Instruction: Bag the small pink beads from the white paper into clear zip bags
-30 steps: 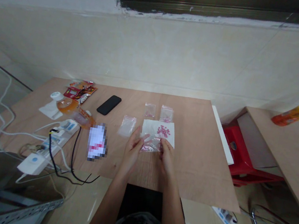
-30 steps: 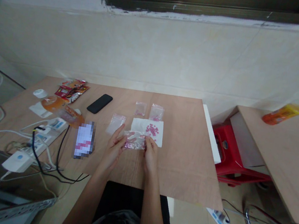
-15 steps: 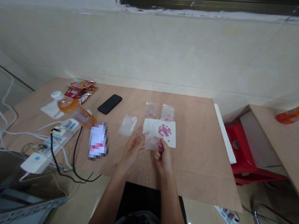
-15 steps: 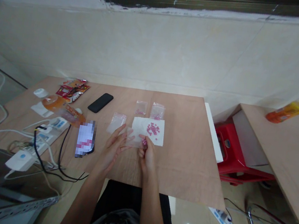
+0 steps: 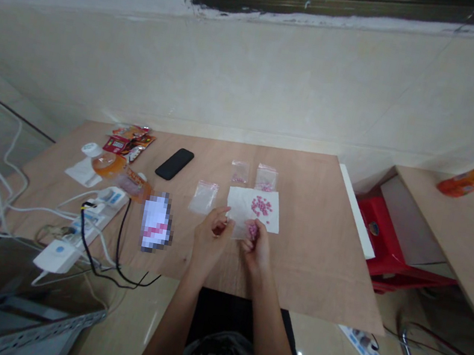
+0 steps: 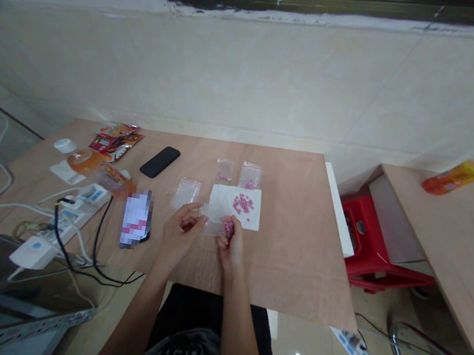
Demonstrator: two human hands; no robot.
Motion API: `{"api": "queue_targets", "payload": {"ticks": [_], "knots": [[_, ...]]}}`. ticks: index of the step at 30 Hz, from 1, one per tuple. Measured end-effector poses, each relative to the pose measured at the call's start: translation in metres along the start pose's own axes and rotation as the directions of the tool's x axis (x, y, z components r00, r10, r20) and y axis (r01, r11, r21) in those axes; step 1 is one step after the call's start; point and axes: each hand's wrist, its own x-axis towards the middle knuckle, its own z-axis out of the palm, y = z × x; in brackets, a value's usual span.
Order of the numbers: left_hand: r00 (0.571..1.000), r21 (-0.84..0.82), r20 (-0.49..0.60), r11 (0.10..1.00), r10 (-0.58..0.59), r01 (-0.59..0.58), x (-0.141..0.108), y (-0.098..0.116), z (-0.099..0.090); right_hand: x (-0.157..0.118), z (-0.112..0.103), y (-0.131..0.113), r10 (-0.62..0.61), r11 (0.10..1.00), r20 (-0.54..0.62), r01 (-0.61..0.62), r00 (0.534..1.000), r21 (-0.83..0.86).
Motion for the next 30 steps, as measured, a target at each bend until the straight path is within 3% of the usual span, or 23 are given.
{"api": "queue_targets", "payload": {"ticks": [14,23,28,30], "knots": [[0.997,-0.157,0.019,0.985,-0.075,0.077,0.002,0.015,-0.002,0.004,0.002,0.005,0.068,0.992,-0.012,-0.066,0.998,0.108],[0.998,-0.287,-0.026,0.956,-0.062,0.052,0.007,0.009,-0.005,0.013,-0.006,0.012,0.014,0.997,-0.034,-0.012,0.999,0.071],[0.995,-0.311,-0.064,0.949,-0.076,0.052,0.01,0.0,-0.01,0.022,-0.011,0.003,-0.134,0.979,-0.017,0.13,0.991,-0.157],[0.993,-0.316,-0.106,0.949,-0.057,0.021,0.012,-0.005,-0.014,0.032,-0.014,-0.01,-0.28,0.895,-0.005,0.26,0.96,-0.362]]}}
